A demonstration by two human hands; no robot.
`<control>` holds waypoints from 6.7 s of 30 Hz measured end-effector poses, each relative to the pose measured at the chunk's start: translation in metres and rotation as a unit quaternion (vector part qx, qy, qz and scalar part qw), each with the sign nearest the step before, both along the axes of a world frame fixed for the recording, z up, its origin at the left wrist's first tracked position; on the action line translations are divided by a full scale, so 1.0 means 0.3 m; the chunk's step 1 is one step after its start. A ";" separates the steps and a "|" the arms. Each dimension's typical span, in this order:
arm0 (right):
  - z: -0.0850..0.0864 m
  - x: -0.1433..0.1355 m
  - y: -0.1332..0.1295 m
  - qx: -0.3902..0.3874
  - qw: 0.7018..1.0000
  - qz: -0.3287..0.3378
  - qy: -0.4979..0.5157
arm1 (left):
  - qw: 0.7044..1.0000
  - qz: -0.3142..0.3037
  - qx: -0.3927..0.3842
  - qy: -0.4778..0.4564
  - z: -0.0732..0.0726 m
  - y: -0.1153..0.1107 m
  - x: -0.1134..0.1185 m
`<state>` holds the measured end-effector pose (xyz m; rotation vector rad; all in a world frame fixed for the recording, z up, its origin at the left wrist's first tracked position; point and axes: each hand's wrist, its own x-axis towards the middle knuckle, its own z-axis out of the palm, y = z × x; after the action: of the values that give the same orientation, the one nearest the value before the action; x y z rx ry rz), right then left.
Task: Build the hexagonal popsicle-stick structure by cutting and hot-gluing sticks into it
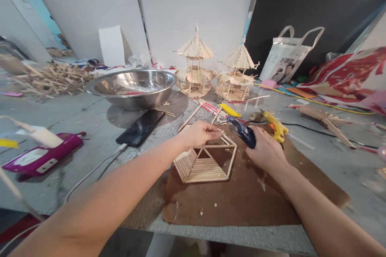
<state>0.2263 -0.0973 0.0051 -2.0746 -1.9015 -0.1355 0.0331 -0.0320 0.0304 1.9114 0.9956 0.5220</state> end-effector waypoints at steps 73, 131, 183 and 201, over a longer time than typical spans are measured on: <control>-0.029 0.010 -0.003 0.031 0.996 0.084 -0.026 | 0.905 -0.235 0.080 0.345 0.019 0.027 -0.037; -0.020 0.004 -0.007 0.020 0.995 0.091 -0.021 | 0.903 -0.229 0.068 0.358 0.019 0.027 -0.034; 0.016 -0.031 -0.034 0.048 0.995 0.072 -0.044 | 0.993 -0.098 -0.022 -0.063 0.019 -0.051 0.020; 0.017 -0.041 -0.040 0.053 0.995 0.037 -0.077 | 0.988 -0.102 -0.058 -0.100 0.008 -0.045 0.021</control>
<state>0.2139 -0.1094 0.0102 -1.9719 -2.0095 -0.3808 0.0395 -0.0455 0.0328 1.7924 0.6776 0.5121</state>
